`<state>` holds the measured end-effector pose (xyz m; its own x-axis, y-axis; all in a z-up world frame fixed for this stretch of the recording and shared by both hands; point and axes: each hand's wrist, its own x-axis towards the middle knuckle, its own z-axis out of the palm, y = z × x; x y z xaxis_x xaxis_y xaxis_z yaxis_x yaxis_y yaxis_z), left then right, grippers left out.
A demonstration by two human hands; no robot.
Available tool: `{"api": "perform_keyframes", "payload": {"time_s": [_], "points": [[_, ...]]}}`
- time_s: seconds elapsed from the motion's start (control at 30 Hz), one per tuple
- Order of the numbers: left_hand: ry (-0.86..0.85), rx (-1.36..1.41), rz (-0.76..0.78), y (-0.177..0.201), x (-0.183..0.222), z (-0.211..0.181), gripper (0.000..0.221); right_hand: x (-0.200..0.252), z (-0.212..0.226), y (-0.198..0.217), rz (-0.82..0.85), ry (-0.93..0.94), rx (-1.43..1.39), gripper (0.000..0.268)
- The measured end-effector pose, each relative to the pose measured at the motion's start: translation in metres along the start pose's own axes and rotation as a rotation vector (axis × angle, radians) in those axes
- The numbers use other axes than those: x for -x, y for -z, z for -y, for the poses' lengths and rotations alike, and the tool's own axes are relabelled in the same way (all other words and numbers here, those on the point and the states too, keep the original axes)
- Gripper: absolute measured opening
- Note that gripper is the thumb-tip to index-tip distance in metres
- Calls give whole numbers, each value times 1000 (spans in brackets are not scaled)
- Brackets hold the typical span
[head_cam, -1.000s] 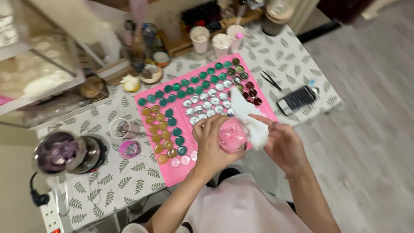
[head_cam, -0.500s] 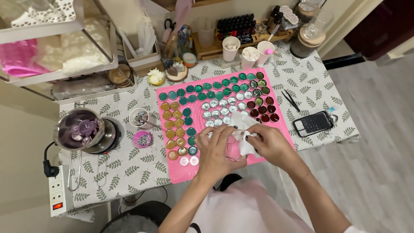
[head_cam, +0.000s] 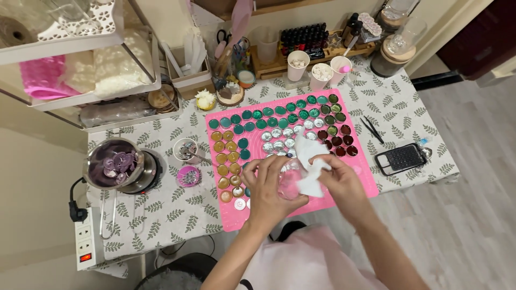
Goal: The person scoops melted colored wax from a metal melting pot with a spoon and fills small clear candle cups arranged on a pink silicone mat, working through the cups one at a time. They return the spoon to the pot between fills and later wipe the mat with a paper towel.
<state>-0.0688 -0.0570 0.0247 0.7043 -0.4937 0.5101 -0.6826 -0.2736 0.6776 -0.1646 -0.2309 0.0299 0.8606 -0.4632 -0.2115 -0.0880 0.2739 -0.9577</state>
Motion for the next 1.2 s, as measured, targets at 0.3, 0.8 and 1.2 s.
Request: {"api": "perform_keyframes", "payload": {"time_s": [0.3, 0.8, 1.2], "points": [[-105, -146, 29, 19, 7, 20, 85, 4, 32, -62, -74, 235, 769, 39], [-70, -89, -48, 49, 3, 29, 77, -6, 39, -24, -75, 132, 369, 30], [10, -34, -16, 61, 2, 34, 83, 17, 60, -68, 63, 386, 752, 21]]}}
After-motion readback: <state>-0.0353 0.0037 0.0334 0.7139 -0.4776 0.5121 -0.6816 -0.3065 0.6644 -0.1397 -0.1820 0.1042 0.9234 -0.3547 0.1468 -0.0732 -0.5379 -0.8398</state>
